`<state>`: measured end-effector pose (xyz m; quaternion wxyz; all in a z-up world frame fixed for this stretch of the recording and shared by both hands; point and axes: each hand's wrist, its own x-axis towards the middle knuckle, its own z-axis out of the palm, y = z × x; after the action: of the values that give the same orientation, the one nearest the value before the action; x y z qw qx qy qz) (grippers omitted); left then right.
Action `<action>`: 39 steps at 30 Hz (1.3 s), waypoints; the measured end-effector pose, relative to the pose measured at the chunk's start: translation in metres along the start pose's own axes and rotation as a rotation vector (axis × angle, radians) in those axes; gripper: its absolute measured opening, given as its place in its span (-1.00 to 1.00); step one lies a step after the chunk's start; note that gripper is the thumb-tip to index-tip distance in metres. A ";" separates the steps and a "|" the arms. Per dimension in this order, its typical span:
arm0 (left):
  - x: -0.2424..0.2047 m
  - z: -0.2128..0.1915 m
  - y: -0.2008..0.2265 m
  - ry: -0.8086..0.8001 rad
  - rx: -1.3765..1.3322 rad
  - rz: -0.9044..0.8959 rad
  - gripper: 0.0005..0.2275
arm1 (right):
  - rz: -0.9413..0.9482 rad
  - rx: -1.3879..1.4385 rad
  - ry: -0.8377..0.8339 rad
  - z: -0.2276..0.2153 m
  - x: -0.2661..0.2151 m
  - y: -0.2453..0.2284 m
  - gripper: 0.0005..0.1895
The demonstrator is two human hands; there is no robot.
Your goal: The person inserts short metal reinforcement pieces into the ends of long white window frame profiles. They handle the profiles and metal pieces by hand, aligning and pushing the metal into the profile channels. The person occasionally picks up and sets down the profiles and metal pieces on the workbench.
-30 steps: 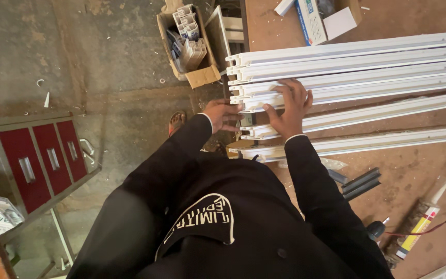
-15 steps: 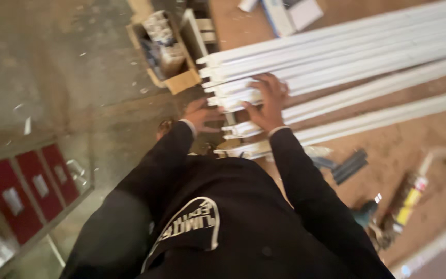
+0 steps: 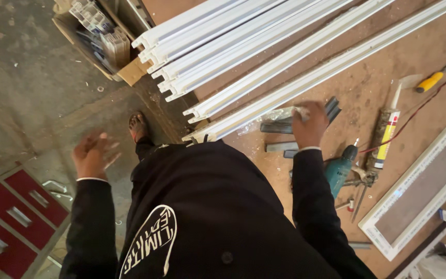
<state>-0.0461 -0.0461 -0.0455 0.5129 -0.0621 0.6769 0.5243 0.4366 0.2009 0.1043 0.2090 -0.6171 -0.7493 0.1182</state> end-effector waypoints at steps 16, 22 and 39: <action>-0.029 0.060 0.028 -0.186 0.018 0.201 -0.71 | -0.246 -0.142 -0.027 0.010 -0.047 0.039 -0.74; -0.044 0.039 0.025 -0.081 0.039 0.172 -0.73 | -0.271 -0.006 0.044 0.007 -0.057 0.027 -0.77; -0.115 0.132 0.110 -0.788 -0.031 -0.003 -0.43 | -0.722 0.541 0.022 -0.009 0.004 -0.211 -0.73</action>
<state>0.0219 0.0522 0.1225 0.7332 0.1352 0.4200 0.5174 0.2550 0.1595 0.2045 0.3986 -0.2405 -0.8565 0.2227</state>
